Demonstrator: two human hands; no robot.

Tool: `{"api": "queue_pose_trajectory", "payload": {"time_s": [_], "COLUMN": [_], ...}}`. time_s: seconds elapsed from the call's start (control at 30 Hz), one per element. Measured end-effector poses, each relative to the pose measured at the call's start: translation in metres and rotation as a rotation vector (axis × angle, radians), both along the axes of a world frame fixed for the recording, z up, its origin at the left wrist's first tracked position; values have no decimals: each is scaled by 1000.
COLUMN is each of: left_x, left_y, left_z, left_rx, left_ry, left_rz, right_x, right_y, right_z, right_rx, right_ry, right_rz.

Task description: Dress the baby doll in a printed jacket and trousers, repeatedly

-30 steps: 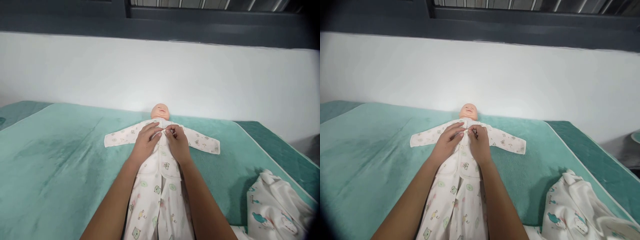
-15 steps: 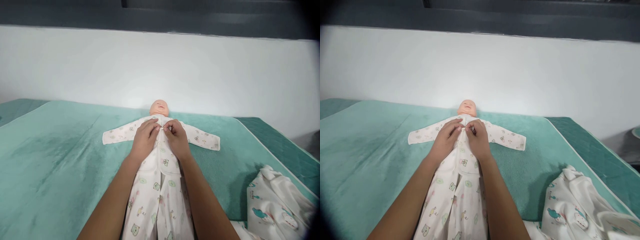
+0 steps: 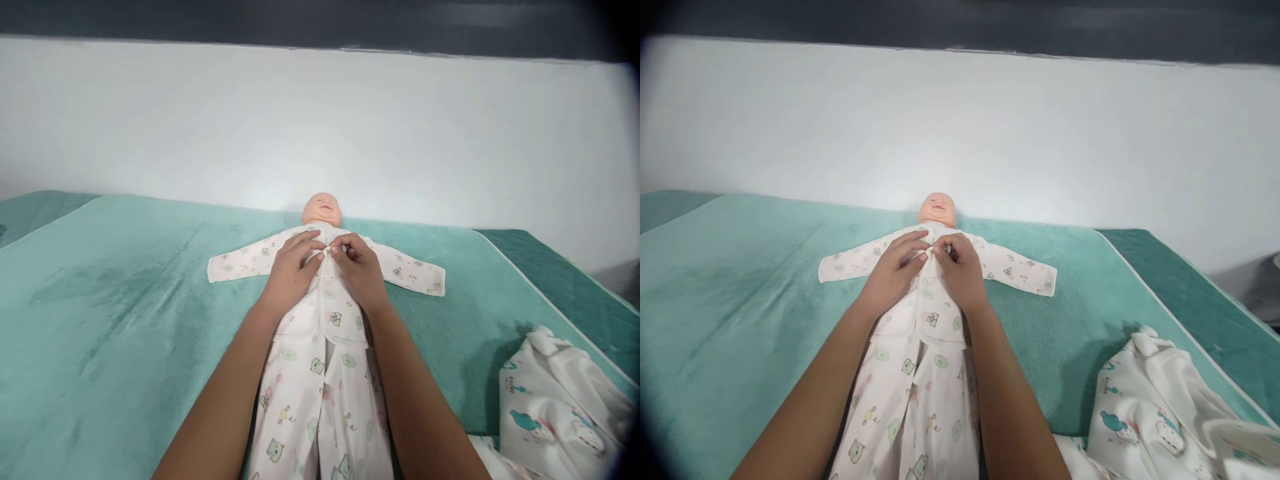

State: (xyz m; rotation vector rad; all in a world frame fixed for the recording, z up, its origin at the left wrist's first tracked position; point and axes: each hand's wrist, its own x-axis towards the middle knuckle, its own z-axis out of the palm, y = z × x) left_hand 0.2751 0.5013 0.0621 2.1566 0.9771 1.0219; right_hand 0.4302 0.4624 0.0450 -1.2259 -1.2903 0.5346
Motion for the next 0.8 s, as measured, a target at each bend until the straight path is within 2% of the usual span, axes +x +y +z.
{"api": "queue_pose_trajectory", "payload": {"time_s": [0.23, 0.47, 0.63, 0.8], "left_x": [3, 3, 2, 2], "left_y": [0, 0, 0, 2], "left_z": [1, 2, 0, -2], "left_rx": [13, 47, 17, -59], "left_ry": [-7, 7, -69, -189], "left_rz": [38, 28, 31, 66], "right_x": [1, 9, 9, 4], "right_y": [0, -1, -1, -3], "right_z": [2, 3, 5, 7], "right_rx": [31, 44, 132, 112], "right_ry": [-41, -139, -242, -298], "right_rz": [31, 121, 99, 78]}}
